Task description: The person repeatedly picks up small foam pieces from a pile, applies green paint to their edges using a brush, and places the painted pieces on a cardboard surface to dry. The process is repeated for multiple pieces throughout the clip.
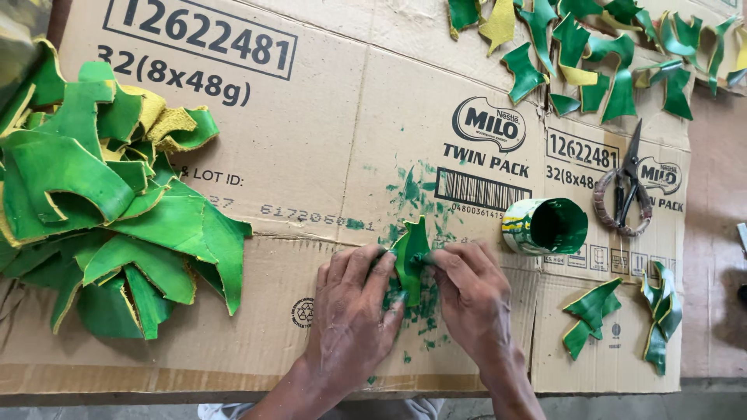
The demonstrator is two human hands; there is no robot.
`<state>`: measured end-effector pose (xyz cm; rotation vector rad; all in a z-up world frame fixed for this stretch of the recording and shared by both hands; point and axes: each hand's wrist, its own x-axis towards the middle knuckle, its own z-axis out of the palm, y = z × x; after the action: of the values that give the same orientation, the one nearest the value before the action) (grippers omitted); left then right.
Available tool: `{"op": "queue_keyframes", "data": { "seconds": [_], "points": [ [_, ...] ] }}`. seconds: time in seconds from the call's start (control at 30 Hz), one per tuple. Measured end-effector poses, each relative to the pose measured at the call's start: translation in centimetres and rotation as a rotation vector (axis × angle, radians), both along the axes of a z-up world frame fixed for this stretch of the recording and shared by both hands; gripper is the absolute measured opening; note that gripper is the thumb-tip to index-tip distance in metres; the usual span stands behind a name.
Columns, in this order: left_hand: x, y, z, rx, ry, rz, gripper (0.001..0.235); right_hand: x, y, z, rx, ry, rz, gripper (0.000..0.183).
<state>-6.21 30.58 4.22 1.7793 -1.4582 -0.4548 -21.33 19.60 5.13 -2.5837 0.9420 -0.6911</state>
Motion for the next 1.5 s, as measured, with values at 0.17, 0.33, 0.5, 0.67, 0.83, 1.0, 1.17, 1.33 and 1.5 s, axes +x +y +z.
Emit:
{"op": "queue_keyframes", "data": {
  "seconds": [0.17,0.33,0.5,0.67,0.83,1.0,1.17,1.33,1.5],
  "points": [
    [-0.2,0.0,0.0,0.022,-0.047,-0.010,0.062,1.3,-1.9,-0.6,-0.001,-0.053,0.019,0.017],
    [-0.2,0.1,0.0,0.000,-0.030,-0.014,0.061,-1.9,-0.2,1.3,0.035,0.003,0.044,0.026],
    [-0.2,0.2,0.0,0.010,-0.028,-0.020,0.061,-3.3,1.5,1.0,0.045,-0.037,-0.125,0.022],
    [-0.1,0.2,0.2,0.028,-0.020,-0.023,0.061,-0.4,1.3,-0.8,0.039,-0.015,-0.057,0.016],
    [-0.1,0.2,0.0,0.010,-0.001,0.001,0.061,2.5,-1.9,-1.6,0.028,-0.054,-0.050,0.015],
    [-0.1,0.1,-0.1,0.021,0.006,0.009,0.062,2.6,-1.2,-1.4,0.019,-0.043,-0.049,0.017],
    [0.1,0.4,0.0,0.018,0.031,0.020,0.073,0.9,2.0,-0.6,0.094,-0.036,0.023,0.025],
    [-0.1,0.2,0.2,0.028,0.019,0.018,0.083,2.6,-0.1,-1.1,0.010,-0.098,0.030,0.023],
    [0.2,0.0,1.5,0.068,0.019,0.002,0.082,1.6,0.4,-0.2,0.061,-0.092,0.132,0.028]
  ]
}}
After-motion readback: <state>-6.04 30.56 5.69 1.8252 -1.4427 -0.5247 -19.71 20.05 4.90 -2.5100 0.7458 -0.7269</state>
